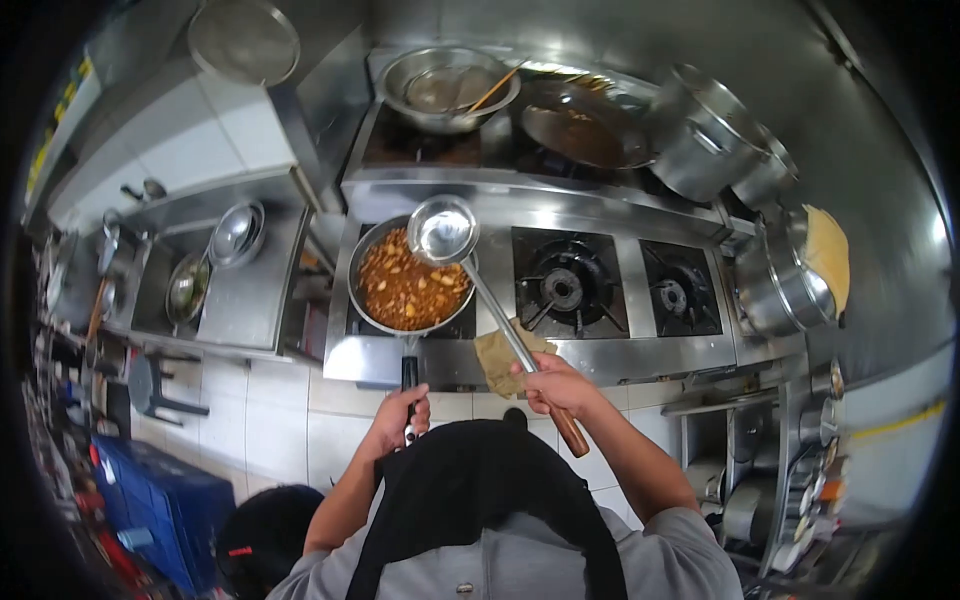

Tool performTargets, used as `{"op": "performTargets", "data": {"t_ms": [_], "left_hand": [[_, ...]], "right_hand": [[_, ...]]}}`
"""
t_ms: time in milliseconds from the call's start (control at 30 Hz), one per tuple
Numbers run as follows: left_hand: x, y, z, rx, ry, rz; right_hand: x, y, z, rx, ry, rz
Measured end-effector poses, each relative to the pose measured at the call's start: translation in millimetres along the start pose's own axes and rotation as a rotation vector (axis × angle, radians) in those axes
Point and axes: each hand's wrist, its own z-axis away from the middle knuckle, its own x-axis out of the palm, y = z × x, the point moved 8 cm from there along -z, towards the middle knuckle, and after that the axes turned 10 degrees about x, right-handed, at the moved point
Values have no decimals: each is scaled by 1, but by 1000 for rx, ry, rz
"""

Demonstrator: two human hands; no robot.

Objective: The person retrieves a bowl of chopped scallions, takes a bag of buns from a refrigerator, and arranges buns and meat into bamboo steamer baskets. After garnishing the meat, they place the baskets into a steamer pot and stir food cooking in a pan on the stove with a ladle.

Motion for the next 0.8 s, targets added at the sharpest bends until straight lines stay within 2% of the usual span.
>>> {"op": "performTargets", "data": {"t_ms": [100, 367, 433, 467, 533, 600, 667, 733, 800], "left_hand": [[-1, 0, 2, -21, -21, -68], [-7, -2, 0, -50, -43, -23], [-5, 20, 15, 47, 124, -258], [-33, 36, 13, 100, 135, -614], [-64, 88, 21, 412, 200, -1178], [-56, 149, 34, 601, 347, -1326], [33, 207, 46, 818, 369, -1331], [113, 244, 26, 904, 302, -1238], [168, 272, -25, 774, 179, -1085]], "right_hand": [[-4, 8, 2, 33, -160, -211], [-19, 8, 11, 5, -159, -225], [-26, 5, 14, -11, -159, -239], [-32, 5, 20, -15, -138, -236], [-45, 8, 23, -32, -125, -233], [-60, 16, 21, -9, -125, -261], [-70, 22, 18, 2, -129, -289], [-78, 26, 12, 8, -177, -339], [-89, 31, 4, 13, -190, -304]]}}
